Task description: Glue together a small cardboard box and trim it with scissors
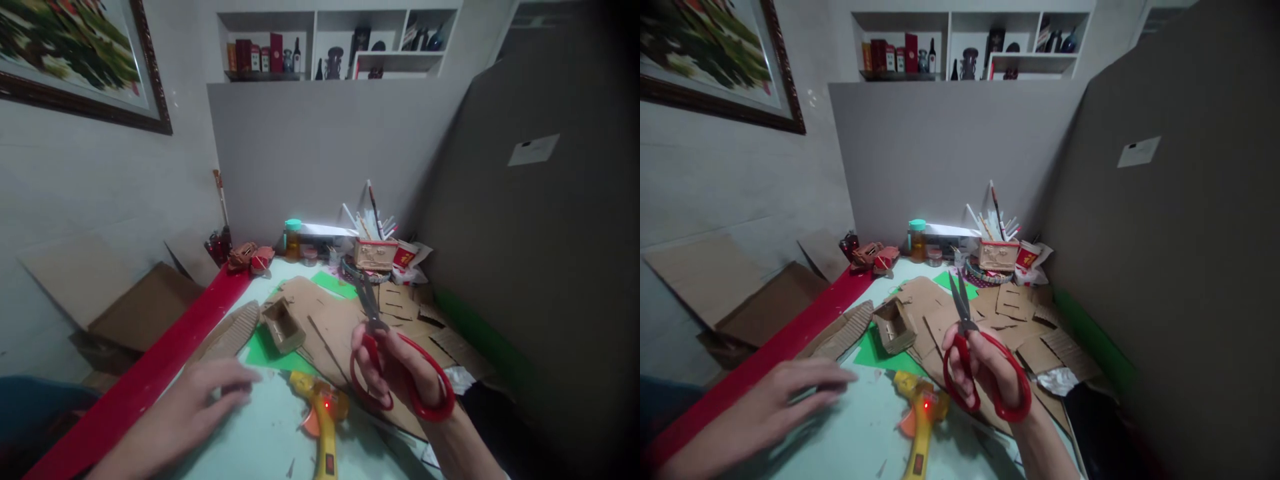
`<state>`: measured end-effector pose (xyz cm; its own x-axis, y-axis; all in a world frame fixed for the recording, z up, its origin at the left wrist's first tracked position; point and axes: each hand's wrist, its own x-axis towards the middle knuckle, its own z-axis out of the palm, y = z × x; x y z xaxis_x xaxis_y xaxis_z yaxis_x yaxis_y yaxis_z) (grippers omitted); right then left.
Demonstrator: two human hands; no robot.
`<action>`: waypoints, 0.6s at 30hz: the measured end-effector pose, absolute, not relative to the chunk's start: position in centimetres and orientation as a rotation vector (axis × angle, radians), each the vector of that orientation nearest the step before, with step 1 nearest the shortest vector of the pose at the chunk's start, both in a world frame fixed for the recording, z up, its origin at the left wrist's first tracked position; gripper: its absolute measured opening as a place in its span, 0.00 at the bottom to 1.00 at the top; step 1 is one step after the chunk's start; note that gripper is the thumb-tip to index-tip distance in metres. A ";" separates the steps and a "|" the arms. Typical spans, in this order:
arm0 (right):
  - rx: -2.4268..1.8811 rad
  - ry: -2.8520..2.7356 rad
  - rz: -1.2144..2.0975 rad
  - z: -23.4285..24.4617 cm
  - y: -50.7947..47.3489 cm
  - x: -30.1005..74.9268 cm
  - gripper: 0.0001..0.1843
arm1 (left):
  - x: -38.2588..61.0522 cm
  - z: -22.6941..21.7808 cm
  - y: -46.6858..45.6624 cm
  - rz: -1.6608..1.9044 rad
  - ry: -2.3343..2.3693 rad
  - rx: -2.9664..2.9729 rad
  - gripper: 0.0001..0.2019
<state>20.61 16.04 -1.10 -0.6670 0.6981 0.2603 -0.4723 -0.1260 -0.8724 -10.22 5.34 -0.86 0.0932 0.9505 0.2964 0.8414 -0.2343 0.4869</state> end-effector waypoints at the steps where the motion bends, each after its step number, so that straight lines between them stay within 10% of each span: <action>1: -0.285 -1.361 1.864 -1.2 16.1 20.6 0.23 | -9.0 -0.6 6.8 0.834 1.818 2.194 0.11; 18: -0.639 -1.322 1.748 -1.4 16.0 19.3 0.28 | -4.8 -4.9 13.3 0.967 1.843 2.579 0.08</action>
<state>19.33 16.01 -1.44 -0.5242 0.8474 0.0841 -0.3115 -0.0989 -0.9451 -4.79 13.27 -4.86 0.2168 0.8090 0.5463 0.9092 -0.3712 0.1888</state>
